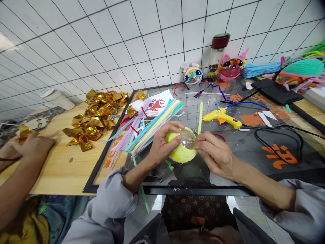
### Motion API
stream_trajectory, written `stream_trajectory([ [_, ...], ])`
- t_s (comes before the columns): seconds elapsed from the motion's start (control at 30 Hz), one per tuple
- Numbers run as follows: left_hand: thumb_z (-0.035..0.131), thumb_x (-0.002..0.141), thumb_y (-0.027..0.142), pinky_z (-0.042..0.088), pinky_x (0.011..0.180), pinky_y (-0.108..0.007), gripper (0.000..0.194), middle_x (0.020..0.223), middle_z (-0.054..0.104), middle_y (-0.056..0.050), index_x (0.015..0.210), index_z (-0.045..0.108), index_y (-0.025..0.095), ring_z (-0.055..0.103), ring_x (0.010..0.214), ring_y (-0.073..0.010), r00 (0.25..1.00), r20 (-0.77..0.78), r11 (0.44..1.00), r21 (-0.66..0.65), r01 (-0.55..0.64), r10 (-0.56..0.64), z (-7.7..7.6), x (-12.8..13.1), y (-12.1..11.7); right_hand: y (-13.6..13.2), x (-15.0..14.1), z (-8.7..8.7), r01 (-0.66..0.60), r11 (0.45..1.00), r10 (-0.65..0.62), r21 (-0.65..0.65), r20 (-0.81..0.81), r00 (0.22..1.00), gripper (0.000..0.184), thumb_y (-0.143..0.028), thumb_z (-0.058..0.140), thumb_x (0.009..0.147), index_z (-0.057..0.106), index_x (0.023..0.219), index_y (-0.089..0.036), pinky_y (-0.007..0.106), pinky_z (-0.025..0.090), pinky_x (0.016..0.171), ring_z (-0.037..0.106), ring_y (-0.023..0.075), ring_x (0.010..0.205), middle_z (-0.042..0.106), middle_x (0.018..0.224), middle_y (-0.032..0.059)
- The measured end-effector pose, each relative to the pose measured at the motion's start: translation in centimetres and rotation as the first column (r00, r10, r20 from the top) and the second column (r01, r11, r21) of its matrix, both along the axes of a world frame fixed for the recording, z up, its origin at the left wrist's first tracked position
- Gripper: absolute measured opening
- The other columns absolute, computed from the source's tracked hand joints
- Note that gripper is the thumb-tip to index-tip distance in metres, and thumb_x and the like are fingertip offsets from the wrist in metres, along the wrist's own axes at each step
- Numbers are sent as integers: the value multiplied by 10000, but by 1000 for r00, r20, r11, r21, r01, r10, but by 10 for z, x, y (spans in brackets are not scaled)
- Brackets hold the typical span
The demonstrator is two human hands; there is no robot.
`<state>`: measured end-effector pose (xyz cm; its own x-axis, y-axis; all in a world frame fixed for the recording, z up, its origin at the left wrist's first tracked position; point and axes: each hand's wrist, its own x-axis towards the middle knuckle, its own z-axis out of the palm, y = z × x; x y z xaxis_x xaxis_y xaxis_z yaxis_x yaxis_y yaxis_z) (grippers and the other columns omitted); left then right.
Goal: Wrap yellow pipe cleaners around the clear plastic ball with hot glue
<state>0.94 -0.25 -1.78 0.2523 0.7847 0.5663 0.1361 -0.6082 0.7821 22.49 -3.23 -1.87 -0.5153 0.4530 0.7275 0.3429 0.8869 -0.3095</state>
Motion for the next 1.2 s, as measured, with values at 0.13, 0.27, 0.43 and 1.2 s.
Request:
stream_trajectory([
  [0.13, 665, 903, 348, 537, 889, -377, 148, 1031, 704, -61, 891, 601, 215, 681, 964, -194, 1000, 7, 1000, 9, 15, -15, -1, 0, 0, 1, -1, 1, -32, 998, 31, -49, -35, 999, 235, -20, 454, 929, 569, 1072, -167, 318, 547, 728, 599, 191, 850, 604, 933, 88],
  [0.27, 666, 907, 353, 539, 883, -374, 150, 1029, 703, -58, 894, 603, 218, 683, 965, -193, 1000, 11, 999, 26, 19, -19, -2, 0, 1, 3, -4, 2, -47, 995, 39, -89, -86, 996, 174, -52, 473, 956, 563, 1043, -173, 301, 516, 706, 575, 175, 819, 589, 908, 68],
  [0.43, 662, 916, 373, 538, 883, -375, 170, 1032, 702, -65, 901, 605, 214, 682, 968, -198, 1000, -1, 1000, 18, 18, -18, -1, -1, 0, 4, -5, -2, -32, 983, 1, -181, -170, 985, 153, -93, 529, 958, 561, 1070, -194, 296, 505, 720, 564, 174, 879, 570, 984, 67],
  [1.2, 651, 921, 264, 530, 917, -358, 77, 1056, 687, -56, 932, 598, 209, 673, 1001, -178, 998, -21, 996, 65, 57, -56, 1, -1, -1, 11, -1, -2, -242, 619, -210, -747, -454, 866, 436, -272, 859, 707, 690, 1107, -238, 456, 518, 1076, 656, 233, 1133, 688, 1189, 75],
])
